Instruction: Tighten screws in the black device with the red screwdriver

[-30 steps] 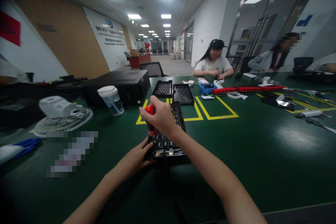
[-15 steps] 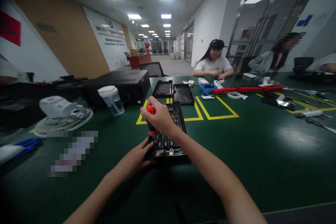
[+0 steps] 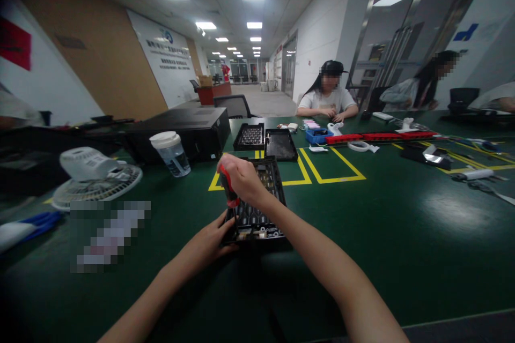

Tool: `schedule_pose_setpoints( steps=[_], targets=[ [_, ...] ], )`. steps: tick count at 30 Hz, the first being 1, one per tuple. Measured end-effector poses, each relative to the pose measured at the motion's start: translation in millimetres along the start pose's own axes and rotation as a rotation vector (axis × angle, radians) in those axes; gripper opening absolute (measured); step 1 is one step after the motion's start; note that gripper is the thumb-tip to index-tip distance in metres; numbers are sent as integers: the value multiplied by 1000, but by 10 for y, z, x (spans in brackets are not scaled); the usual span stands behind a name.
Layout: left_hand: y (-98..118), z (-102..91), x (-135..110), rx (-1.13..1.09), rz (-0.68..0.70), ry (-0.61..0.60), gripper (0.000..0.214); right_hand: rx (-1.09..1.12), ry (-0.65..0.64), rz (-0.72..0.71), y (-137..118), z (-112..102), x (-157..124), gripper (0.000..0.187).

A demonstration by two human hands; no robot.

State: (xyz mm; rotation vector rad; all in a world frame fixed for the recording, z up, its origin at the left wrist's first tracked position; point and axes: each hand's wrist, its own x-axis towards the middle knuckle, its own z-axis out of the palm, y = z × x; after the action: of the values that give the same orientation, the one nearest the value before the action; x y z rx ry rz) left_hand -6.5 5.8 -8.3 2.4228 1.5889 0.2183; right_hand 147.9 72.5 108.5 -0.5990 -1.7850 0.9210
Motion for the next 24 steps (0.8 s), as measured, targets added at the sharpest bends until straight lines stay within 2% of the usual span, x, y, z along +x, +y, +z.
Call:
schedule_pose_setpoints(
  steps=[4, 7, 11, 15, 18, 24],
  targets=[
    [-4, -1, -6, -5, -4, -3, 69, 70, -22, 10, 1, -1, 7, 37],
    [1, -11, -10, -16, -6, -4, 69, 158, -85, 38, -14, -38, 18, 36],
    [11, -20, -14, -22, -3, 4, 70, 381, -209, 91, 11, -75, 42, 32],
    [23, -22, -13, -20, -14, 1, 69, 635, -265, 74, 58, -44, 55, 23],
    [28, -20, -9, -26, -2, 16, 69, 787, -346, 113, 76, -7, 45, 27],
    [47, -37, -8, -11, 16, 15, 68, 846, -512, 196, 105, -34, 15, 30]
  ],
)
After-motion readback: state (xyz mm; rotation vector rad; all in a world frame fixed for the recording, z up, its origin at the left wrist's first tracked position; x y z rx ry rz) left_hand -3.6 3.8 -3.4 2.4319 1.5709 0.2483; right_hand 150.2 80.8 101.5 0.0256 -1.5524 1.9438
